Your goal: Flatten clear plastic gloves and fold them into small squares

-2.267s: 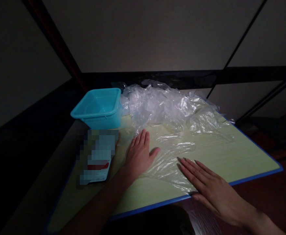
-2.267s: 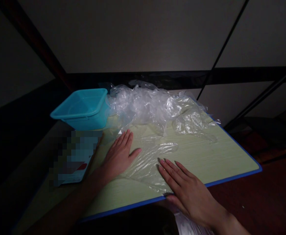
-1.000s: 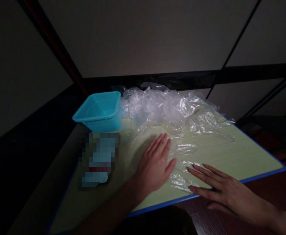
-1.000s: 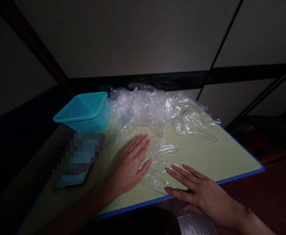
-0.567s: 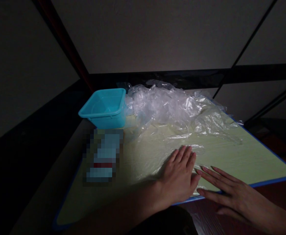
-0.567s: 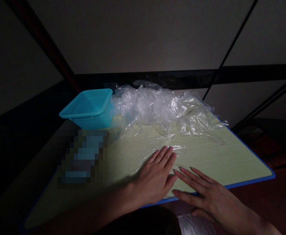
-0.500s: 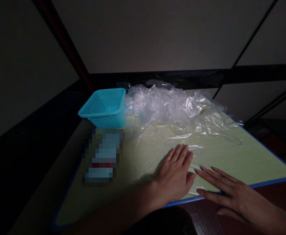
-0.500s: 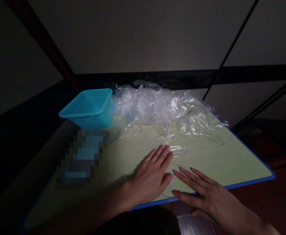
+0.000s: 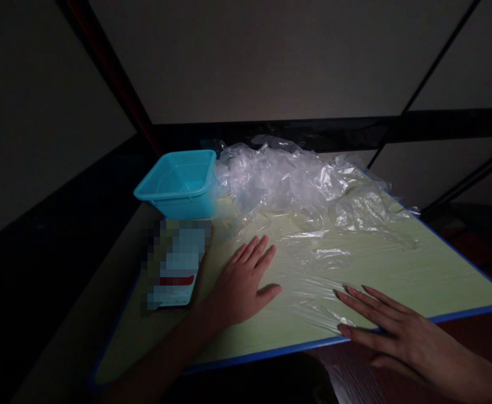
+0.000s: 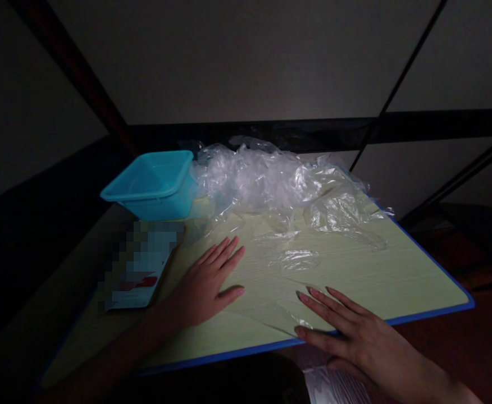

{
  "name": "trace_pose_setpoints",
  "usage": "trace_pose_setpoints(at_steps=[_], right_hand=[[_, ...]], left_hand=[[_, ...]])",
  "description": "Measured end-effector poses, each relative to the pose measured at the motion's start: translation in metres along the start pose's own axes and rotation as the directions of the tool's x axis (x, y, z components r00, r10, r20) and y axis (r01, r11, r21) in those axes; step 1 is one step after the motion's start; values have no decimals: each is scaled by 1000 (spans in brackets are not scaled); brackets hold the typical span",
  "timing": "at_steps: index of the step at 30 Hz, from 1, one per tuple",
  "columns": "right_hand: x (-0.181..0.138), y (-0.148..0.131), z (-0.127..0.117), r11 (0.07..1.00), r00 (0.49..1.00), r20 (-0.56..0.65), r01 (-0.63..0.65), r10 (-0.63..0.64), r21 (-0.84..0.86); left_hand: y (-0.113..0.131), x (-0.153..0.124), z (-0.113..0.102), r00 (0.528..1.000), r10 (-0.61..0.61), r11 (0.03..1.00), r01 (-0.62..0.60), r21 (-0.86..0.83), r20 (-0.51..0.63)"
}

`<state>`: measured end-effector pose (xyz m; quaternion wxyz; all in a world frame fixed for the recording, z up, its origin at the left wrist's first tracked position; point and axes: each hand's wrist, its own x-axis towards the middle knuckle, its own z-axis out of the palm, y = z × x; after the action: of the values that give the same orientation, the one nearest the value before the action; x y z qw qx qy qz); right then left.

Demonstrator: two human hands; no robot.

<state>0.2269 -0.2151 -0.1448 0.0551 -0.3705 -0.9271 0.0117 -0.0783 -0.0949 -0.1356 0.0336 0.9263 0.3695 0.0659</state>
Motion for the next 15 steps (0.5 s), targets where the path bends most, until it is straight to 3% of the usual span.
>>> trace_pose_setpoints(at_steps=[10, 15], right_hand=[[2, -1, -4, 997, 1000, 7, 30, -29, -66], [0, -1, -3, 999, 1000, -15, 26, -27, -46]], left_hand=[[-11, -7, -9, 999, -17, 1000, 17, 9, 35], [-15, -10, -6, 1000, 0, 1000, 0, 13, -1]])
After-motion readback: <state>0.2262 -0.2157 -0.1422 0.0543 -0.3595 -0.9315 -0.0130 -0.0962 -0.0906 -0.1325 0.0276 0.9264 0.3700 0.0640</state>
